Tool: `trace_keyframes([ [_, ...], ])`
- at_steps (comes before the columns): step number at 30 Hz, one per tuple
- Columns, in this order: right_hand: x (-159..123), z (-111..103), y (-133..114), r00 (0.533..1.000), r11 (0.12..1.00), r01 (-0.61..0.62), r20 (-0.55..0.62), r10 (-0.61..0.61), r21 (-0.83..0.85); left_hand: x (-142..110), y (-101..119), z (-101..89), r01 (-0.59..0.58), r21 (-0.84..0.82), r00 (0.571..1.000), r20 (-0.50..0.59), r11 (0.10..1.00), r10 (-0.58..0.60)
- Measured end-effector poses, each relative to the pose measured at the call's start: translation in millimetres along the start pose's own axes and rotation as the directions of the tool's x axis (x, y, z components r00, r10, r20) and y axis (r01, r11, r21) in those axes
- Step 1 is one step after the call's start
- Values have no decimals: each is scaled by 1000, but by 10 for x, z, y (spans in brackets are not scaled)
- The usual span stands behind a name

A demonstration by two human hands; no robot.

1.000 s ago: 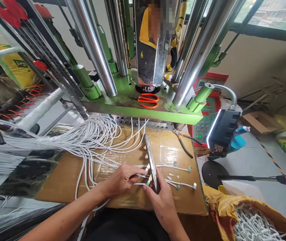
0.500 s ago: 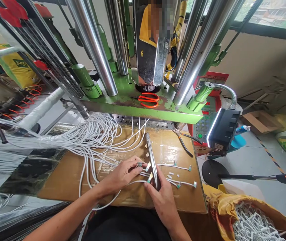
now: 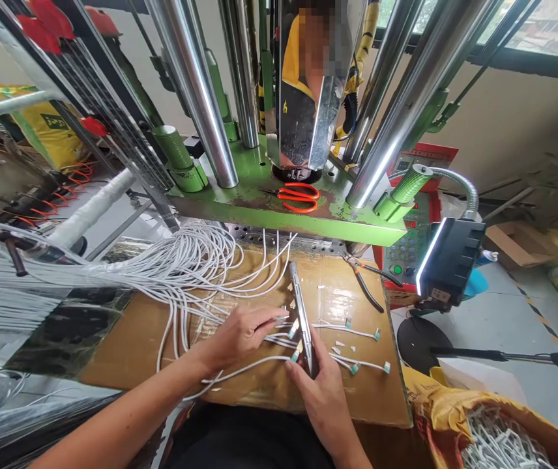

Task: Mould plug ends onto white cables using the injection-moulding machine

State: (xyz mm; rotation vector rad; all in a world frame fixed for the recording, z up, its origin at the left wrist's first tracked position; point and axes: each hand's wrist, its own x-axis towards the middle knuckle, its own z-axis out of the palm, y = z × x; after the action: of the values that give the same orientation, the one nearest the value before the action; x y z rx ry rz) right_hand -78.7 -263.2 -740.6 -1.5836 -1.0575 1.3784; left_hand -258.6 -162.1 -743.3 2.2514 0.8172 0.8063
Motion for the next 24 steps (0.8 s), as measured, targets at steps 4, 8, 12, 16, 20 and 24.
trace_keyframes([
  [4,-2,-1,9,1000,1000,8,-2,-8,5,82,-136,15,-103,-10,992,75,995,103],
  [8,-7,2,0,1000,1000,4,1,-4,6,116,-183,36,-78,-47,990,113,996,83],
  [12,-5,-2,-1,1000,1000,5,-2,-5,-13,109,-188,45,-82,-35,991,101,996,85],
  [16,1,-10,11,1000,999,26,9,-25,-30,85,-210,54,-109,-1,993,45,994,109],
  [20,5,-12,-10,998,998,58,18,-57,-30,92,-211,73,-97,-4,995,20,995,97],
  [24,-3,-16,-55,999,998,45,12,-45,-39,128,-121,68,106,-95,994,5,990,-106],
])
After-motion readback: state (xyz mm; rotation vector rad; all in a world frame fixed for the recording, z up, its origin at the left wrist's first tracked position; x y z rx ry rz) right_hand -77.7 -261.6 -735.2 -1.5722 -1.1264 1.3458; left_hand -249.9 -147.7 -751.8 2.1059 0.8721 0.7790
